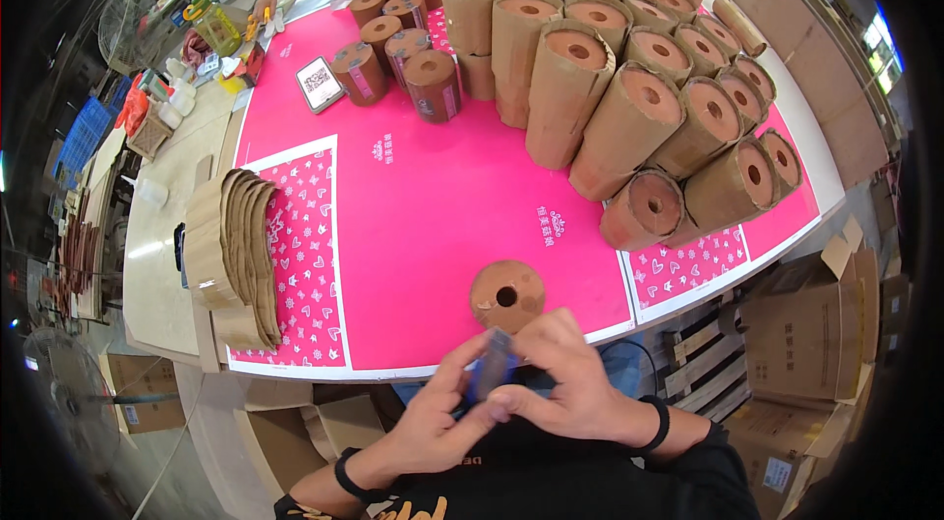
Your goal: Trim and clean the edges of cylindrical cardboard components using a utility knife.
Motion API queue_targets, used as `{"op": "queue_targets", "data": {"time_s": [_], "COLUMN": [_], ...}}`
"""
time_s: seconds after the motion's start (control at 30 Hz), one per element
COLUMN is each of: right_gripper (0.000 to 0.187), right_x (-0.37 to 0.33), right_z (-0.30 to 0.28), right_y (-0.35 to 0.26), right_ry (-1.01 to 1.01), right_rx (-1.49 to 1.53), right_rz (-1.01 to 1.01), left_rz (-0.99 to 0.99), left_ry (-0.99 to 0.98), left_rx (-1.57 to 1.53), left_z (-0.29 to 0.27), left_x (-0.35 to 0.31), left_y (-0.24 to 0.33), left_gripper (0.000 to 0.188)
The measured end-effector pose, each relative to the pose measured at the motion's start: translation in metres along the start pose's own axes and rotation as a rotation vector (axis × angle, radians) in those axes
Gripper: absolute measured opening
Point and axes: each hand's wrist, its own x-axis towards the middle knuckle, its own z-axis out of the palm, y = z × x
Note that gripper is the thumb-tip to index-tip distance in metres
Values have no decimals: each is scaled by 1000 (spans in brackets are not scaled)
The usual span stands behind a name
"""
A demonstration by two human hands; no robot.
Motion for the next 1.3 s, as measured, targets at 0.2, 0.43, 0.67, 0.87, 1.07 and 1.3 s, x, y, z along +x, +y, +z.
{"op": "queue_targets", "data": {"time_s": [0.2, 0.43, 0.67, 0.87, 1.07, 1.3], "right_gripper": [44, 30, 17, 12, 28, 52], "right_x": [13, 39, 42, -11, -7, 28], "right_z": [-12, 15, 9, -45, -55, -4], "right_y": [23, 30, 31, -1, 24, 24], "right_ry": [293, 217, 189, -715, 53, 20], "right_rx": [-379, -490, -416, -34, -287, -608], "right_rz": [-4, -112, -208, 41, 223, -189], "left_rz": [-293, 15, -202, -78, -223, -119], "left_ry": [370, 421, 338, 183, 153, 211], "left_rx": [164, 156, 137, 409, 728, 921], "left_z": [-48, -48, -37, -58, -52, -45], "left_x": [1, 6, 9, 12, 42, 47], "left_y": [19, -22, -8, 3, 30, 28], "left_gripper": [47, 39, 22, 31, 33, 30]}}
